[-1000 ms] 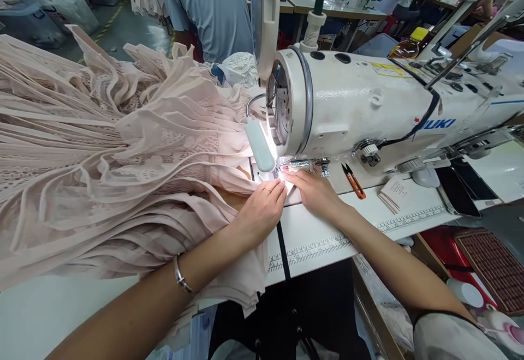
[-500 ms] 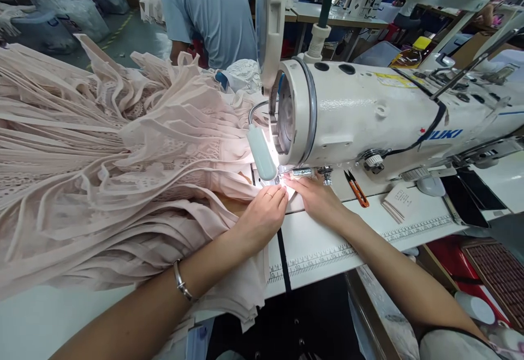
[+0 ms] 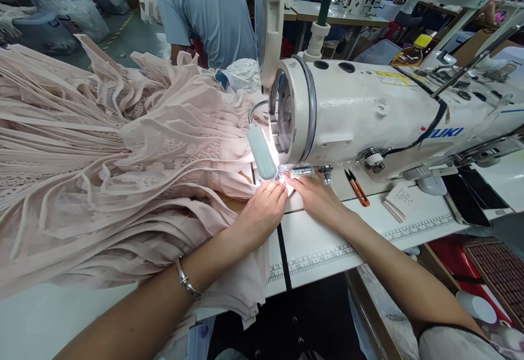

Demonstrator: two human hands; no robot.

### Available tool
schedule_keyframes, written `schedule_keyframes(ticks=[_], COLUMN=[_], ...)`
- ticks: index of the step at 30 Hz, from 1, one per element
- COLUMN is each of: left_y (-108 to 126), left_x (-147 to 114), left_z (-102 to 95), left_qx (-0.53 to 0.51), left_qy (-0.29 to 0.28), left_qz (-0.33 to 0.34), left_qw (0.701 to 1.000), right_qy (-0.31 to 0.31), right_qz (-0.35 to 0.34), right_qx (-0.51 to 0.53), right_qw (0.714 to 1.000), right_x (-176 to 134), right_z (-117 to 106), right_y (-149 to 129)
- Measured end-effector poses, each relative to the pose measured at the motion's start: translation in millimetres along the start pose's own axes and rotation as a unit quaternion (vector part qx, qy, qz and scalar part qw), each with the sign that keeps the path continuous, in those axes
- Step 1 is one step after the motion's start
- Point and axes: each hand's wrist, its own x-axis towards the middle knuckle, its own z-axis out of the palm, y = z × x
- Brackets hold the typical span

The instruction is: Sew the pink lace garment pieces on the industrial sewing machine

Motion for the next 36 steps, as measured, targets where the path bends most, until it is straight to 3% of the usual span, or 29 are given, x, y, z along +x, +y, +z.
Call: schedule_keyframes(ticks=[17,22,27,31,36], left_y=[3.8,-11.8,-32.0,-31.8,-27.9], left_x=[1.7,-0.6,-4.5,-4.4,-2.7], left_z=[-3.6,-13.2,-18.8,-17.5,-17.7], left_qx=[0.037,0.061,0.030,0.024,0.012], left_qy=[-0.019,-0.049,-0.066,-0.053,-0.091], left_qz=[-0.023,0.003,-0.009,-0.003,0.011], left_qw=[0.999,0.997,0.997,0.998,0.996], right_qy=[-0.050,0.027,0.098,0.115,0.147], right_qz=[0.031,0.035,-0.072,-0.120,-0.103], right_qx=[-0.002,-0.037,0.005,0.016,0.029], right_qw=[0.998,0.998,0.993,0.986,0.983], right_x=[4.0,-1.4,-8.6,-8.4,-8.1], right_z=[-5.5,2.5,10.6,11.0,12.2], right_y=[-3.6,-0.7,10.9,14.1,12.2])
